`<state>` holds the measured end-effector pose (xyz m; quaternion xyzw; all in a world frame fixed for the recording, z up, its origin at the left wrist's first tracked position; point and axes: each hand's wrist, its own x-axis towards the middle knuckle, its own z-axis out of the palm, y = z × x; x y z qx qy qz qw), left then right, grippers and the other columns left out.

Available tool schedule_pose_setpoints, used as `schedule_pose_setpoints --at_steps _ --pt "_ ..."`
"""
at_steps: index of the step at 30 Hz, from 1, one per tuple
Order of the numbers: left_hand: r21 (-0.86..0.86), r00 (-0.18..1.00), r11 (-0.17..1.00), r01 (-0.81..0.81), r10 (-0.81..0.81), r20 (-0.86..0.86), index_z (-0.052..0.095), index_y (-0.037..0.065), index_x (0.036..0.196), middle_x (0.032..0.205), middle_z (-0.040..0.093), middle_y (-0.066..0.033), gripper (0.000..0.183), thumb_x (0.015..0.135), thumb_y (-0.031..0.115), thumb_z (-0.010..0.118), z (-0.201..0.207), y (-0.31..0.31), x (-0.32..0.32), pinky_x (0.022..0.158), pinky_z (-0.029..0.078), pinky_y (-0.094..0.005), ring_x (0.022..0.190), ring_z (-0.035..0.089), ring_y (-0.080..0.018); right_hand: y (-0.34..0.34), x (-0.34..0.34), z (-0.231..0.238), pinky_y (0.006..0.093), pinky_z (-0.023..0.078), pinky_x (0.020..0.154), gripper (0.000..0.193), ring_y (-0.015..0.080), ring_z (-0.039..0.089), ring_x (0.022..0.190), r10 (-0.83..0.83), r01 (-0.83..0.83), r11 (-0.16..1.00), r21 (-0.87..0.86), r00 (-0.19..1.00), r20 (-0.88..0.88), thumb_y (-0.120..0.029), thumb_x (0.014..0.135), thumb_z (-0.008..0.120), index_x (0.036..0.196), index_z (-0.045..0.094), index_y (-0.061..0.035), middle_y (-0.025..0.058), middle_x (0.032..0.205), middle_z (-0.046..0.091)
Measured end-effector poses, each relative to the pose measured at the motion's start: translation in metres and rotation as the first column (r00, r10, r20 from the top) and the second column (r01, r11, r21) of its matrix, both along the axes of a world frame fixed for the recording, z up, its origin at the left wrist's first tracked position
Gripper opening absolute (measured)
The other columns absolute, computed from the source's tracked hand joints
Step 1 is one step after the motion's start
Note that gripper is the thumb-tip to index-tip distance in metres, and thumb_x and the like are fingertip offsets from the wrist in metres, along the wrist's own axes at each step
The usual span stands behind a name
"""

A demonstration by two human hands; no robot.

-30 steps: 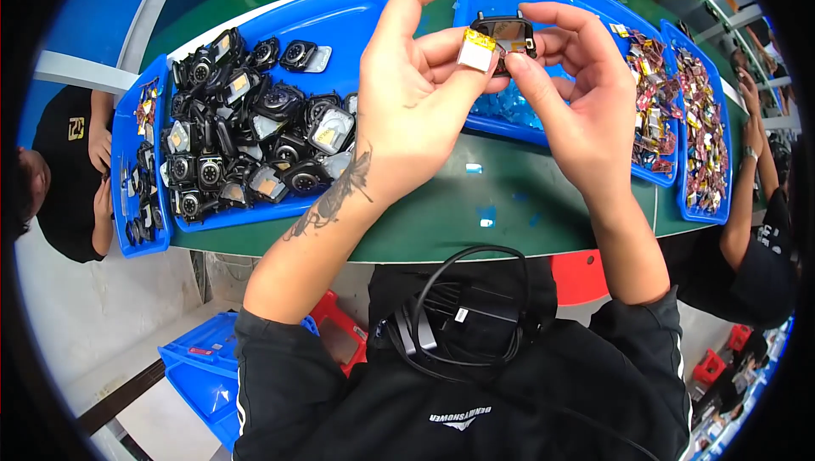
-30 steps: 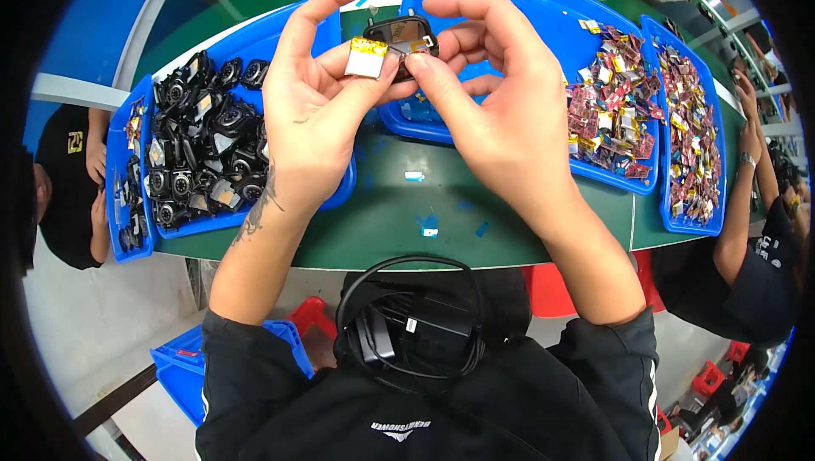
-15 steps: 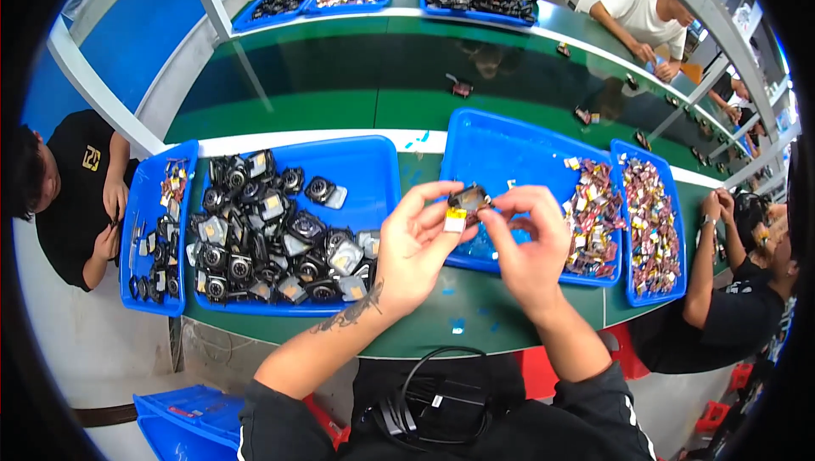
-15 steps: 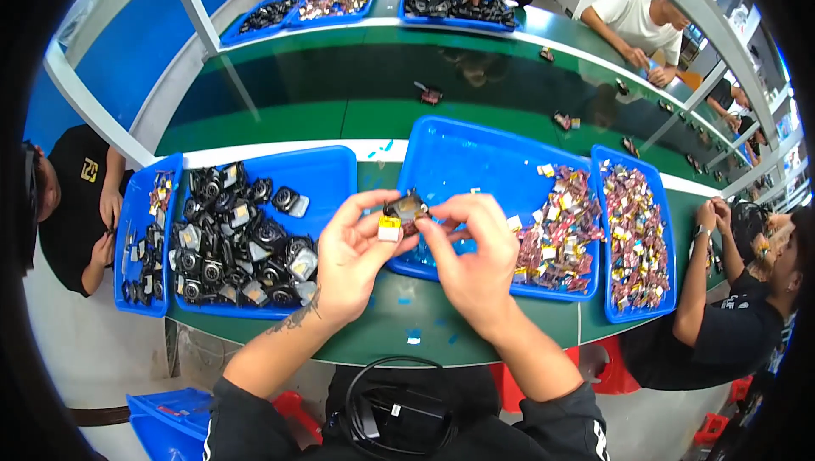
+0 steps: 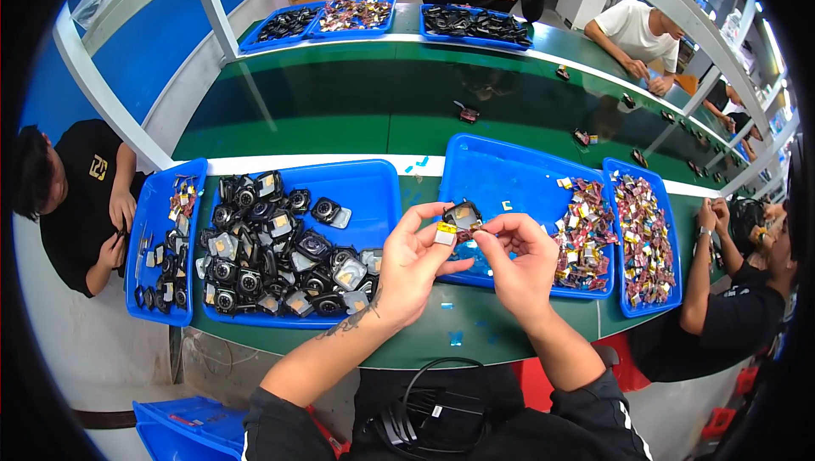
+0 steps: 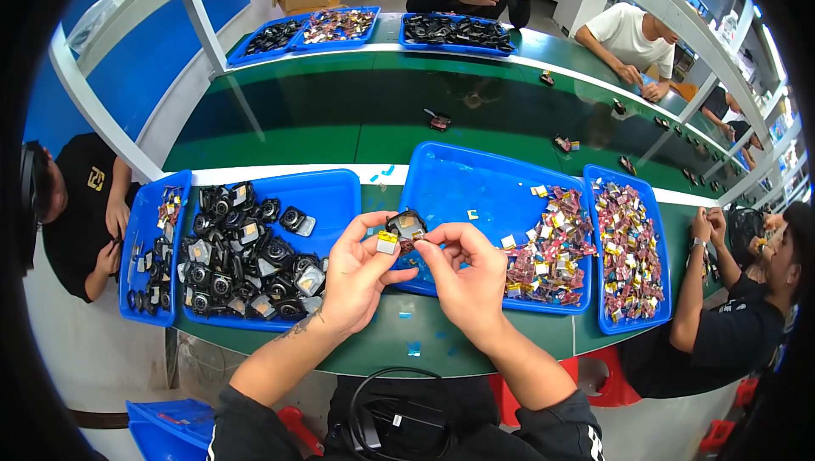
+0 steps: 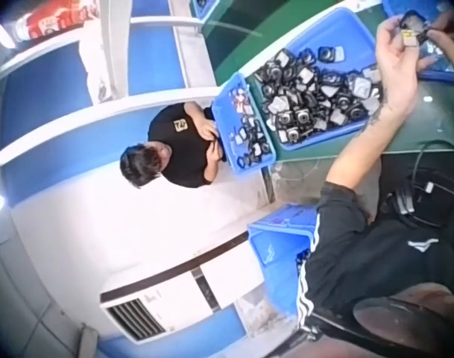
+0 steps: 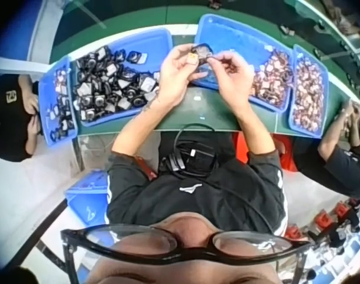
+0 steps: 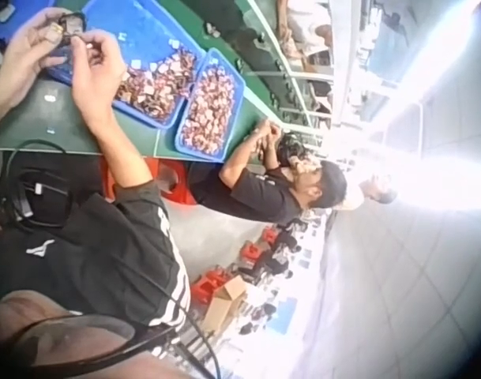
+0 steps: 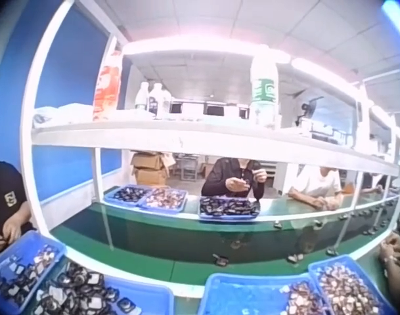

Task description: The person is assembling electronic components, specifically small screens or modules for smartwatches or similar devices, by picking up components from trays and fitting them together.

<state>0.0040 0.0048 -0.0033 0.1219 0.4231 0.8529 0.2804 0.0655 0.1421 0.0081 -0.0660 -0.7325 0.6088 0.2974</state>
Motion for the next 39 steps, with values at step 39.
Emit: schedule_pose_setpoints --at_steps 39 --pt "-0.03 0.992 0.999 -0.024 0.02 -0.128 0.045 0.004 0.127 0.127 0.057 -0.0118 0.033 0.095 0.0 0.055 -0.005 0.005 0.007 0.079 0.06 -0.0316 0.111 0.06 -0.0171 0.006 -0.006 -0.001 0.0285 0.06 0.072 0.014 0.0168 0.066 0.088 0.036 -0.05 0.988 0.143 0.994 0.105 0.002 0.083 0.07 0.095 0.063 0.0025 0.0098 0.097 0.062"
